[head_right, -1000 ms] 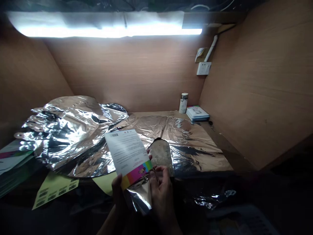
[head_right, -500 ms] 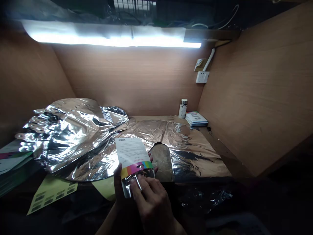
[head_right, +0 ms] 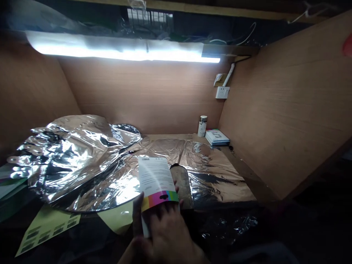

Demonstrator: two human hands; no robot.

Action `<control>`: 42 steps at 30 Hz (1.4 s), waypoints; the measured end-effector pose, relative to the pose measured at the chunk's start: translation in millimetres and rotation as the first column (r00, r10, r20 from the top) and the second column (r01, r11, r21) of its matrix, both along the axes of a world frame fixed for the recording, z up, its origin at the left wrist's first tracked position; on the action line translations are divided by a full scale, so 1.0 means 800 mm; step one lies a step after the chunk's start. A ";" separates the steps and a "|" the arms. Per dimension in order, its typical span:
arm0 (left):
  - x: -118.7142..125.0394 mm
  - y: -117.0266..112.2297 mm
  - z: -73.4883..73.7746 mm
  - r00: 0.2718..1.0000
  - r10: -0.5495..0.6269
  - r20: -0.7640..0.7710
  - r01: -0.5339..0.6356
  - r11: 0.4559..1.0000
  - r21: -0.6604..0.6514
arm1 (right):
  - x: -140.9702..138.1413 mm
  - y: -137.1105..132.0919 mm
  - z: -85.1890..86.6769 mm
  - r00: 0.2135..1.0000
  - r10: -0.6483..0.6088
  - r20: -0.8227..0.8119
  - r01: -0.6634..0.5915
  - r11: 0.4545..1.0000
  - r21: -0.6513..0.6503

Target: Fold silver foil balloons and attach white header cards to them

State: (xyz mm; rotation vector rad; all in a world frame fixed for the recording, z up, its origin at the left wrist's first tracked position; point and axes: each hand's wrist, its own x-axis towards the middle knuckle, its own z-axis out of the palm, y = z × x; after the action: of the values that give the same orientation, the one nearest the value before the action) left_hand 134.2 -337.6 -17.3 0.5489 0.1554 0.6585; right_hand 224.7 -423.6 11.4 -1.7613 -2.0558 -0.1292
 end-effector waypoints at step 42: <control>-0.039 0.065 -0.015 0.612 0.771 -0.176 0.457 -0.163 0.874 | 0.088 0.014 -0.035 0.939 -0.168 -0.300 0.160 0.986 -0.052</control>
State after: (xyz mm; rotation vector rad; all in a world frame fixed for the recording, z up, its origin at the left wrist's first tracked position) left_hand 103.1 -285.5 -29.3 2.6343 0.6078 0.7044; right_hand 295.5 -412.0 -16.9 -1.8384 -1.7007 0.1151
